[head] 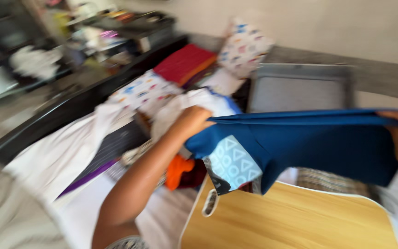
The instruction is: The person folds several garments one by one on a small wooden folding board and places them into an open suitcase. Items handled include a red shirt, a pink shirt, a blue shirt with a graphic, and a white shirt.
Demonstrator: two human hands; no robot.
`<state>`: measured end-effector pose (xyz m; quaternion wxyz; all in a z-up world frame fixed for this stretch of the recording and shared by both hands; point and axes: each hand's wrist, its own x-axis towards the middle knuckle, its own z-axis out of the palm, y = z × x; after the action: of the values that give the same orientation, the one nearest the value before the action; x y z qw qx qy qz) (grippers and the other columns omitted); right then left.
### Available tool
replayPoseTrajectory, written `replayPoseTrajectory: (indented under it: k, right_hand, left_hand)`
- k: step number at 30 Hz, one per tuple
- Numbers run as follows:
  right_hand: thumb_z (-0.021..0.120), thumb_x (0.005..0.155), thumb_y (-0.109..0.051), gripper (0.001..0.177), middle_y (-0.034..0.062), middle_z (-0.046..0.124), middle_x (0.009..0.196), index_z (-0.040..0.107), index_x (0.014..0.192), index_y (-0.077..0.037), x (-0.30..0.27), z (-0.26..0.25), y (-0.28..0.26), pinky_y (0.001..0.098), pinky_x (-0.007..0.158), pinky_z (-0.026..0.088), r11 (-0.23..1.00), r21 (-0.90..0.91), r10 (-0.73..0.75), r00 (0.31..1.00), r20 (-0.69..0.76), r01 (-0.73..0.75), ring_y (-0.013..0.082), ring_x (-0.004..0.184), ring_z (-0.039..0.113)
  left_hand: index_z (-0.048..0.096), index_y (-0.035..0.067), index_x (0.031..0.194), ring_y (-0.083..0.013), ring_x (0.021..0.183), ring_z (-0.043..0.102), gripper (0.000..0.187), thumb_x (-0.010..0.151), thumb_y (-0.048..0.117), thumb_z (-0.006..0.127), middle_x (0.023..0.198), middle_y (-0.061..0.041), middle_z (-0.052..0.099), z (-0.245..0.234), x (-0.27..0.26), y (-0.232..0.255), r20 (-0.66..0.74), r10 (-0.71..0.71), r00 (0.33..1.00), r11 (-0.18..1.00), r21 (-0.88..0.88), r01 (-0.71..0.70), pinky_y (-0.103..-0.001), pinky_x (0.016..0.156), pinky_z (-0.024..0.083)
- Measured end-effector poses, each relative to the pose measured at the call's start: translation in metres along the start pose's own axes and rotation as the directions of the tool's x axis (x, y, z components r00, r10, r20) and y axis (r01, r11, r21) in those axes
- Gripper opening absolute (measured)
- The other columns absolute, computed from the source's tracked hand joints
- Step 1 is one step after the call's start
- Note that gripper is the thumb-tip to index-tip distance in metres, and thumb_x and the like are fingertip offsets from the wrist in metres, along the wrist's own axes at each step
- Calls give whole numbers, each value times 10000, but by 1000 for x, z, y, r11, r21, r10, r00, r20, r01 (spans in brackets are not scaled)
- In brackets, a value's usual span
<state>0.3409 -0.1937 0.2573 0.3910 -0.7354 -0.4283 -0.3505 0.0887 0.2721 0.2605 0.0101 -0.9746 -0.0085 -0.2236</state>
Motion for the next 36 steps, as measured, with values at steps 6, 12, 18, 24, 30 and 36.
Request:
replayPoseTrajectory:
  k: [6, 12, 18, 24, 30, 36]
  right_hand:
    - [748, 983, 105, 261, 125, 686, 1096, 694, 1204, -24, 28, -65, -14, 307, 914, 570, 996, 60, 82, 984, -160, -73, 213, 1009, 693]
    - [664, 982, -80, 318, 4, 666, 1052, 602, 1293, -106, 43, -121, 18, 263, 873, 560, 871, 442, 335, 918, -213, -215, 123, 968, 662]
    - [683, 1026, -108, 202, 13, 662, 1031, 621, 1217, -94, 12, -170, 53, 251, 833, 534, 835, 435, 495, 808, -321, -338, 102, 894, 618]
    - [702, 1070, -136, 110, 22, 658, 1010, 639, 1142, -81, -18, -216, 112, 239, 793, 508, 833, 388, 540, 733, -414, -395, 82, 820, 575]
    - [698, 1125, -111, 170, 72, 646, 1055, 626, 1201, 23, -30, -285, 168, 266, 920, 511, 979, 137, 205, 750, -629, -153, 117, 930, 587]
    - [683, 1121, -153, 183, 93, 679, 1070, 655, 1203, 8, -41, -330, 91, 310, 941, 541, 984, 10, 139, 742, -656, -175, 176, 981, 648]
  left_hand:
    - [713, 166, 763, -292, 654, 704, 106, 863, 187, 685, 719, -69, 676, -35, 60, 44, -363, 129, 923, 907, 419, 38, -427, 502, 545]
    - [713, 152, 868, -310, 555, 674, 26, 892, 160, 709, 834, -56, 690, -129, 116, 124, -717, 85, 691, 930, 306, 204, -436, 449, 509]
    - [763, 78, 1060, -178, 641, 784, 117, 965, 91, 694, 851, -71, 779, -173, 139, 175, -298, -366, 882, 659, -752, 20, -301, 487, 513]
    - [701, 19, 1019, -87, 753, 752, 85, 953, 20, 648, 862, -54, 741, -93, 208, 216, -313, -241, 919, 265, -932, -247, -227, 646, 620]
    - [721, 2, 999, -143, 859, 751, 77, 932, -36, 715, 901, -80, 780, -53, 256, 271, -610, -108, 785, 494, -718, -490, -270, 794, 572]
    - [680, 3, 1135, -217, 1171, 707, 279, 954, -201, 622, 1194, -105, 739, -94, 237, 287, -865, 62, 497, 342, -450, -825, -312, 1079, 541]
